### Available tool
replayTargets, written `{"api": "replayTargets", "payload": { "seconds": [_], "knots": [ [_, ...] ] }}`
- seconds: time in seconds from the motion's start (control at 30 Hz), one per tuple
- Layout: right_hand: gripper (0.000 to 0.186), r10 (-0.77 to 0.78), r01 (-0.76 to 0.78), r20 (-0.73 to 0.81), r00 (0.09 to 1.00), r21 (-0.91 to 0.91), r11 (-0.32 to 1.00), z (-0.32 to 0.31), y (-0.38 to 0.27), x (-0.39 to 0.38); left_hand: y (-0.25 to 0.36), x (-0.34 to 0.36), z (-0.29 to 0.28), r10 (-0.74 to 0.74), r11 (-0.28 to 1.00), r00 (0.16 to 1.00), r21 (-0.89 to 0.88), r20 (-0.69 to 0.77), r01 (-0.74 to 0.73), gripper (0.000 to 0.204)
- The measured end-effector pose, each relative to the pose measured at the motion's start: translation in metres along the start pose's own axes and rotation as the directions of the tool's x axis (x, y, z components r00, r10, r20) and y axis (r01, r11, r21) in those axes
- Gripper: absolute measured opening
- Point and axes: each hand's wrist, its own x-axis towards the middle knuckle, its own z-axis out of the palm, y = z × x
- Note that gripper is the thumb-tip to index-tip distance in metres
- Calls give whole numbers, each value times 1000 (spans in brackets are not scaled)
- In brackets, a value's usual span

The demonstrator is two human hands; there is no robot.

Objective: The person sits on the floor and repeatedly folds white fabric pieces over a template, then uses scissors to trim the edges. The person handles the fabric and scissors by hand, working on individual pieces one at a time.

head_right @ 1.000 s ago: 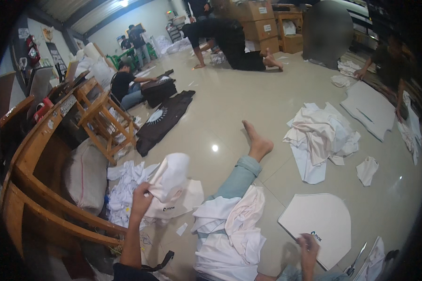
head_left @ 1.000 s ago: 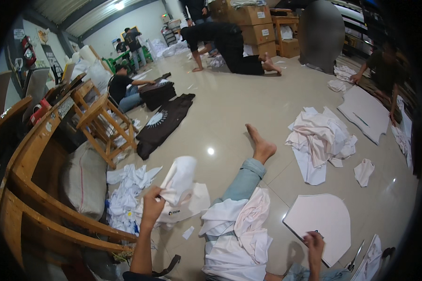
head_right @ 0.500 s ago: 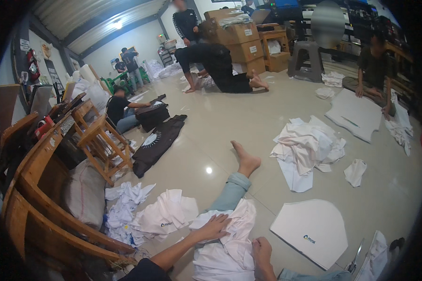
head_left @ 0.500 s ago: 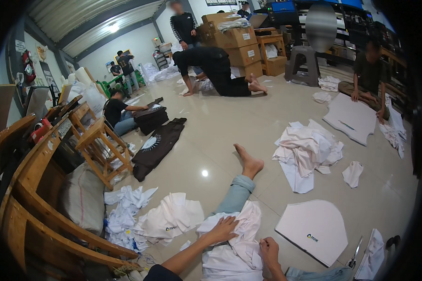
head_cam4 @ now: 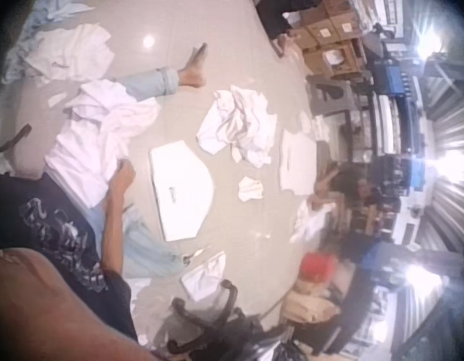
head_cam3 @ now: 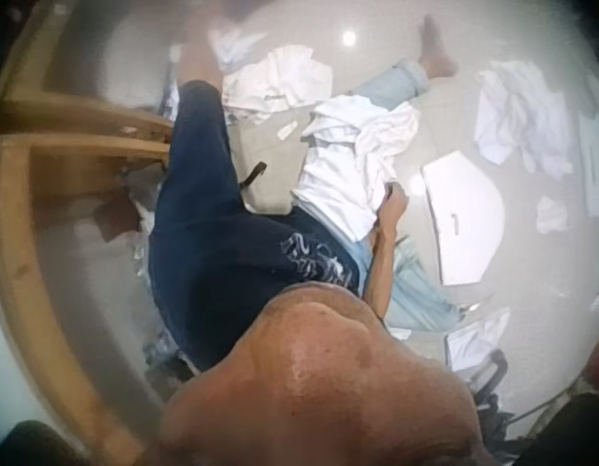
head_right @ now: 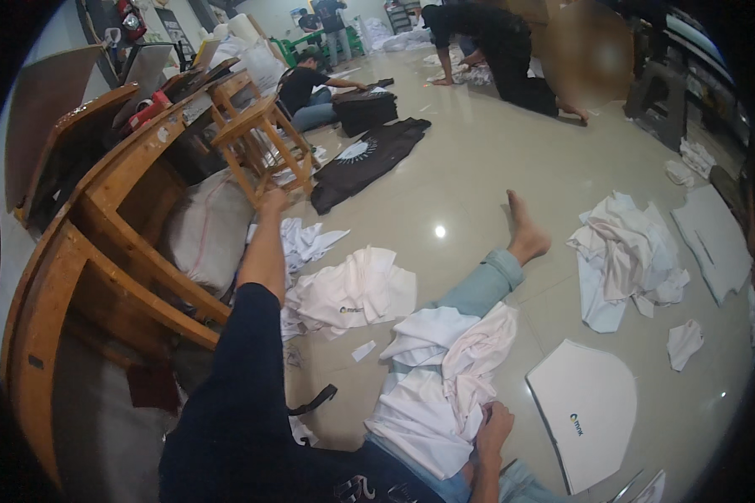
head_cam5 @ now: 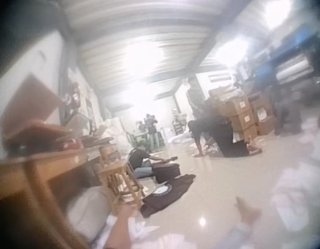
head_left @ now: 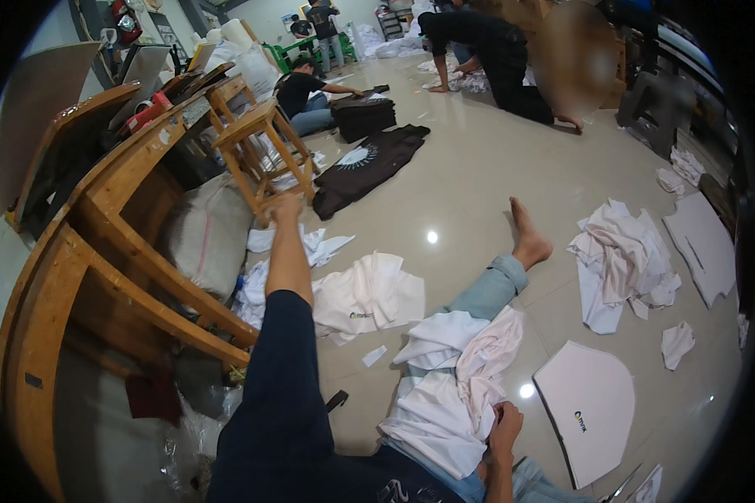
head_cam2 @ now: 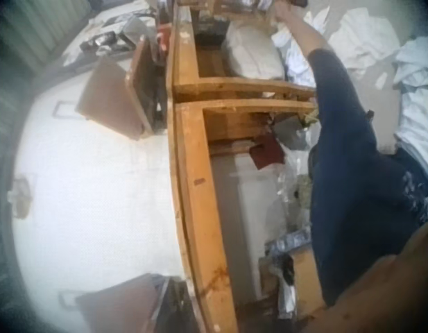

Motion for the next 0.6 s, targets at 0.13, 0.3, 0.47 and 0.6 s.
{"api": "replayTargets", "payload": {
  "seconds": [0.13, 0.3, 0.47, 0.6],
  "knots": [
    [7, 35, -36, -84, 996, -11, 999, -11, 28, 2, 28, -1, 24, 120, 989, 988, -97, 98, -110, 52],
    [27, 272, -198, -95, 958, 468, 861, -18, 14, 11, 128, -131, 108, 475, 863, 844, -316, 249, -393, 90],
    [38, 394, -306, 1, 919, 635, 710, -41, 2, 2, 278, -408, 61, 965, 257, 227, -645, 130, -720, 67],
    [41, 419, -354, 34, 907, 600, 718, -37, 9, -1, 312, -458, 10, 969, 181, 29, -623, 246, -761, 73]
  ]
}}
